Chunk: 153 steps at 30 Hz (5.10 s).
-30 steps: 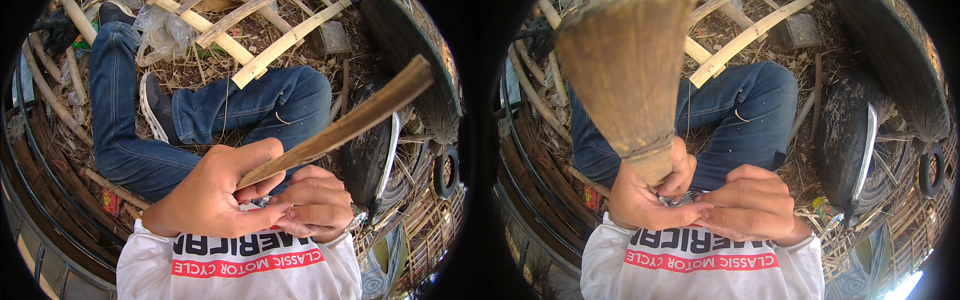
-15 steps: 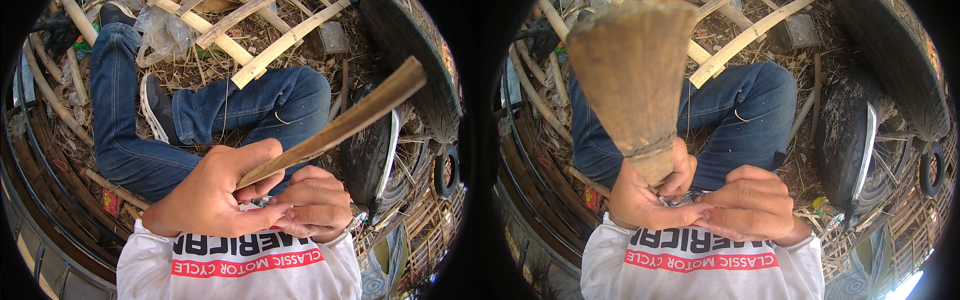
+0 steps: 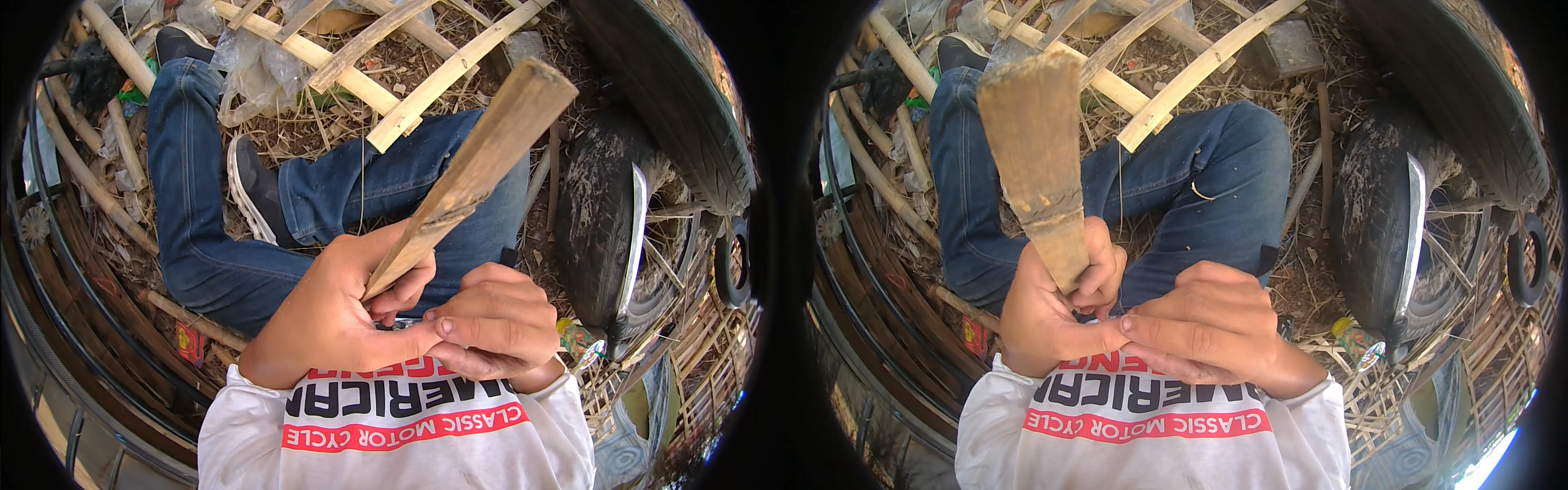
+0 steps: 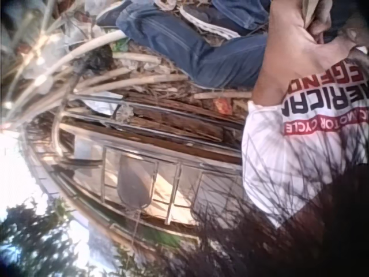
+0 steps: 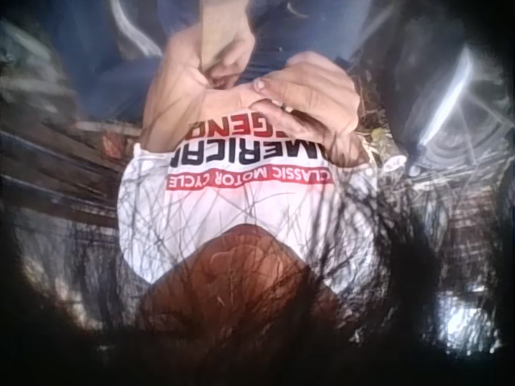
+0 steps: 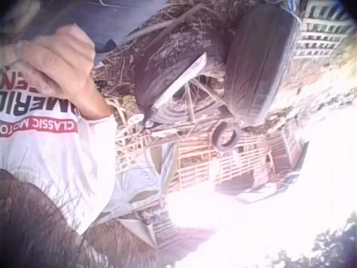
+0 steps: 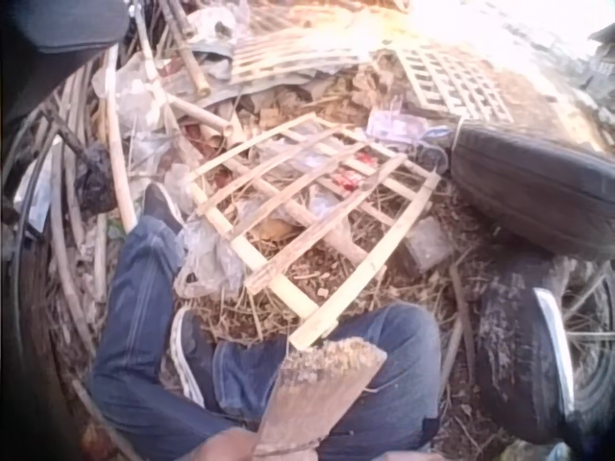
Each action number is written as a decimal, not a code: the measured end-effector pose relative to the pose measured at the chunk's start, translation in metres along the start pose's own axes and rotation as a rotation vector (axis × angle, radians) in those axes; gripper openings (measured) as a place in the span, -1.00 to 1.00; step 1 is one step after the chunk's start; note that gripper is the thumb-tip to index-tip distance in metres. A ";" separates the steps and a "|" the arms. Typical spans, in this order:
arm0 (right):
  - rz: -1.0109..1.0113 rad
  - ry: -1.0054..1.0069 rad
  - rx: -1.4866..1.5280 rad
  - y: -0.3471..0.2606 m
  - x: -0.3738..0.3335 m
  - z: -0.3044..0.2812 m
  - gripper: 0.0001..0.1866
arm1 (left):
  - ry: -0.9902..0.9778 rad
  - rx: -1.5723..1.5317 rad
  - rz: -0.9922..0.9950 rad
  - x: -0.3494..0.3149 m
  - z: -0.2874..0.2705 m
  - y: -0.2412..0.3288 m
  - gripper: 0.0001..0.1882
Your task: The person constructs a wooden grid by hand-placing bamboo strips across a frame and securing them with nails using a hammer.
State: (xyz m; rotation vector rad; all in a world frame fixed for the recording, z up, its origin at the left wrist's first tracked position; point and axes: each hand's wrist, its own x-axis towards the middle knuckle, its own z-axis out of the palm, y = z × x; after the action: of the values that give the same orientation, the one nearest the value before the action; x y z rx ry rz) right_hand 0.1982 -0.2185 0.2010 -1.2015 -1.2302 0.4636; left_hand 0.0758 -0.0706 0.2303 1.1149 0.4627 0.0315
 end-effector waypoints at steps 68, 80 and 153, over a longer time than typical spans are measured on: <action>1.072 0.354 0.563 0.156 0.028 0.014 -0.76 | 0.287 -0.423 -0.136 0.093 -0.082 -0.127 -0.45; 1.122 0.287 0.530 0.169 0.026 0.019 -0.74 | 0.300 -0.386 -0.155 0.075 -0.084 -0.136 -0.42; 0.556 0.582 0.883 0.169 0.003 -0.006 -0.79 | 0.264 -0.589 0.156 0.086 -0.077 -0.022 -0.45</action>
State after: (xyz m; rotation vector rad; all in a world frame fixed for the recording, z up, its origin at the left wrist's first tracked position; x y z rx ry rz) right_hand 0.2564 -0.1566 0.0543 -0.7804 -0.1072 0.8722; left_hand 0.1202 0.0067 0.1542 0.5637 0.5549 0.4298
